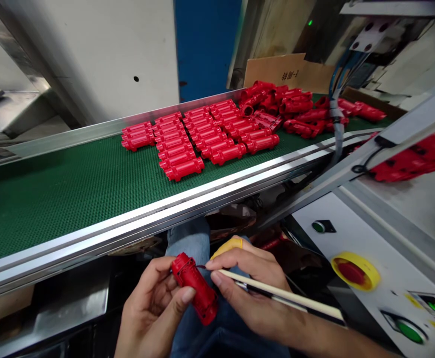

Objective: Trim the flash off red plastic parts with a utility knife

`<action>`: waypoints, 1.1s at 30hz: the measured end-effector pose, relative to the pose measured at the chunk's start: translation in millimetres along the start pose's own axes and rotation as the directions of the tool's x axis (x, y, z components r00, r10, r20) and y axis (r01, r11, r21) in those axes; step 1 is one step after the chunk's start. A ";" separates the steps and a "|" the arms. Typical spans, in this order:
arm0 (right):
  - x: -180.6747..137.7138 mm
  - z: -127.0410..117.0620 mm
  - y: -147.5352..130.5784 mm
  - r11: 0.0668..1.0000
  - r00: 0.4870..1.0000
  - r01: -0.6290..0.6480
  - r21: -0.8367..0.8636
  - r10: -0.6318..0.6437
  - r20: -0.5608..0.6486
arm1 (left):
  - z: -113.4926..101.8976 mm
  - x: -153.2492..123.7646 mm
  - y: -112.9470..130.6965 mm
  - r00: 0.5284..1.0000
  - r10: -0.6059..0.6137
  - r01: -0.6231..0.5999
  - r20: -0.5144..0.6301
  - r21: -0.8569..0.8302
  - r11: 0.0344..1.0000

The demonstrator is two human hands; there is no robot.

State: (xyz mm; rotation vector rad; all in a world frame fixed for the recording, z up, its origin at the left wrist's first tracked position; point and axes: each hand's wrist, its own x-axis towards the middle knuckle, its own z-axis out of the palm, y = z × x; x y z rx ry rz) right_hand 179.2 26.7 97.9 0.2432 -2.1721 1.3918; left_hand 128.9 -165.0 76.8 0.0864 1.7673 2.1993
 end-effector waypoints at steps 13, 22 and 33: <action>-1.5 -3.6 -5.4 1.000 0.999 -0.004 -0.030 0.005 0.037 | 10.7 -7.0 2.5 0.994 0.026 -0.022 -0.108 0.040 0.999; 2.7 -1.7 0.1 0.963 0.965 -0.264 0.061 0.262 0.029 | 15.3 -5.5 2.6 0.989 0.109 -0.102 -0.099 0.076 0.992; -0.5 0.2 -0.2 0.999 1.000 0.005 -0.041 -0.006 -0.007 | 11.2 -4.9 -4.3 0.975 0.174 -0.158 -0.137 0.117 0.980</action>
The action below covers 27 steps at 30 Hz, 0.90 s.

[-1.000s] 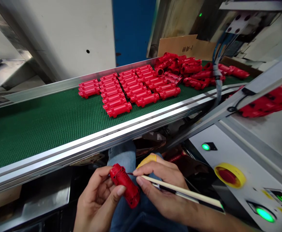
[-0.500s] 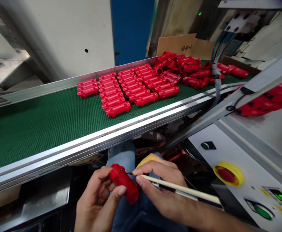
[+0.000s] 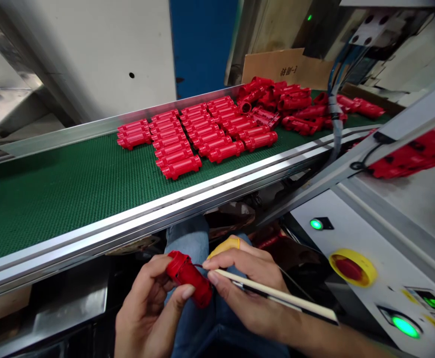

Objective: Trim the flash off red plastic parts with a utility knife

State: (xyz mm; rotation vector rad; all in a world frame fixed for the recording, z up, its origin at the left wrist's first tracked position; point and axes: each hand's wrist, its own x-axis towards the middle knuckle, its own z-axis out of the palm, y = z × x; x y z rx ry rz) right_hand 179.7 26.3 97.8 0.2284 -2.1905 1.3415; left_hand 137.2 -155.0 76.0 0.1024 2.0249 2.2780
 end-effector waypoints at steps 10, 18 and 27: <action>-4.4 -1.3 -1.0 0.997 0.996 0.078 -0.019 -0.077 0.042 | 0.0 1.5 2.6 0.998 0.006 -0.008 -0.059 -0.027 1.000; 5.1 -14.8 1.2 0.981 0.989 -0.136 0.140 0.126 0.078 | -2.6 2.6 6.6 0.996 -0.088 0.090 0.027 -0.066 0.994; 16.0 -5.3 5.2 0.960 0.922 -0.276 -0.055 0.280 0.267 | -13.6 6.0 -8.9 0.947 0.135 -0.154 0.292 0.043 0.987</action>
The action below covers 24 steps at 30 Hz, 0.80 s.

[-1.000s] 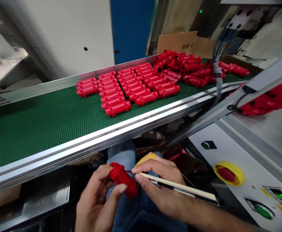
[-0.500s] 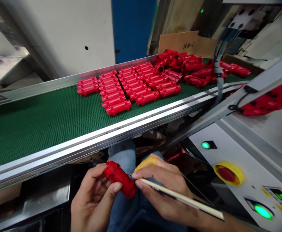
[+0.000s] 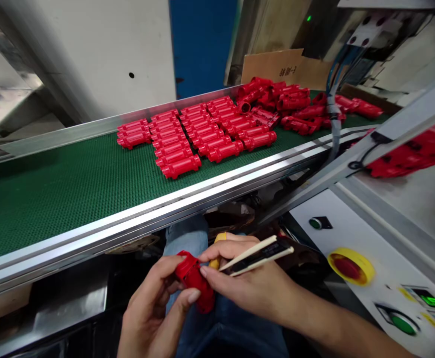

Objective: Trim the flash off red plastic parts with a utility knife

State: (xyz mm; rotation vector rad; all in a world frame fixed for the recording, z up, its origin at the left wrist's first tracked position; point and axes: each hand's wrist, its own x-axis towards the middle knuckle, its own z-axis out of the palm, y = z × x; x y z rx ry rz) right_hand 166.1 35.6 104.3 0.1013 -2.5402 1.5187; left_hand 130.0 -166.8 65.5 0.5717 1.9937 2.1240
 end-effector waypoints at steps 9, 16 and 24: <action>5.2 4.8 -11.5 0.990 0.999 -0.036 -0.134 0.032 -0.030 | -5.8 1.3 -7.9 0.994 0.098 -0.101 0.039 0.093 0.990; 0.1 -5.0 -6.4 0.999 0.999 -0.054 0.006 0.054 0.001 | 4.1 3.6 7.7 0.968 -0.201 0.183 -0.147 -0.127 0.975; 6.5 -9.3 -5.5 1.000 1.000 0.024 -0.010 -0.024 -0.020 | 15.9 3.0 17.9 0.937 -0.257 0.217 -0.236 -0.181 0.959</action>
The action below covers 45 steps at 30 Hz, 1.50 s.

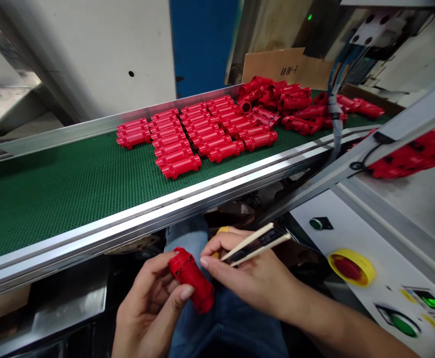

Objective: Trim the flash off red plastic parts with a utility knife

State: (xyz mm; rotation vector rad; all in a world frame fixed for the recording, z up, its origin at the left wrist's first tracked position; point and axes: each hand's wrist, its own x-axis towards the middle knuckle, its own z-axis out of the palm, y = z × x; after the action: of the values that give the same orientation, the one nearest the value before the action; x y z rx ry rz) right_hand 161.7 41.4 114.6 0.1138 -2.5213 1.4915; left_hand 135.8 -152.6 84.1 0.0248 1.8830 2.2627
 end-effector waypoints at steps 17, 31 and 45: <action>-12.9 4.2 -0.2 0.962 0.983 0.148 0.229 -0.116 -0.145 | -6.9 6.7 1.9 0.994 -0.103 0.106 0.029 -0.098 0.990; -15.5 6.7 -3.2 0.973 0.974 0.169 0.155 -0.141 -0.175 | -5.9 5.0 1.3 0.998 -0.061 0.062 0.018 -0.067 0.996; -13.6 7.4 -7.5 0.984 0.967 0.169 0.050 -0.156 -0.203 | -2.6 4.6 -2.0 0.993 0.119 -0.119 0.009 0.057 0.991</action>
State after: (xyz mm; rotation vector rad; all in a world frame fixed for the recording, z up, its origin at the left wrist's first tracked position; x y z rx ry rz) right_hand 175.2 30.8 114.5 0.1688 -2.2489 1.4457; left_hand 131.1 -154.0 81.2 0.1549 1.9935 2.2802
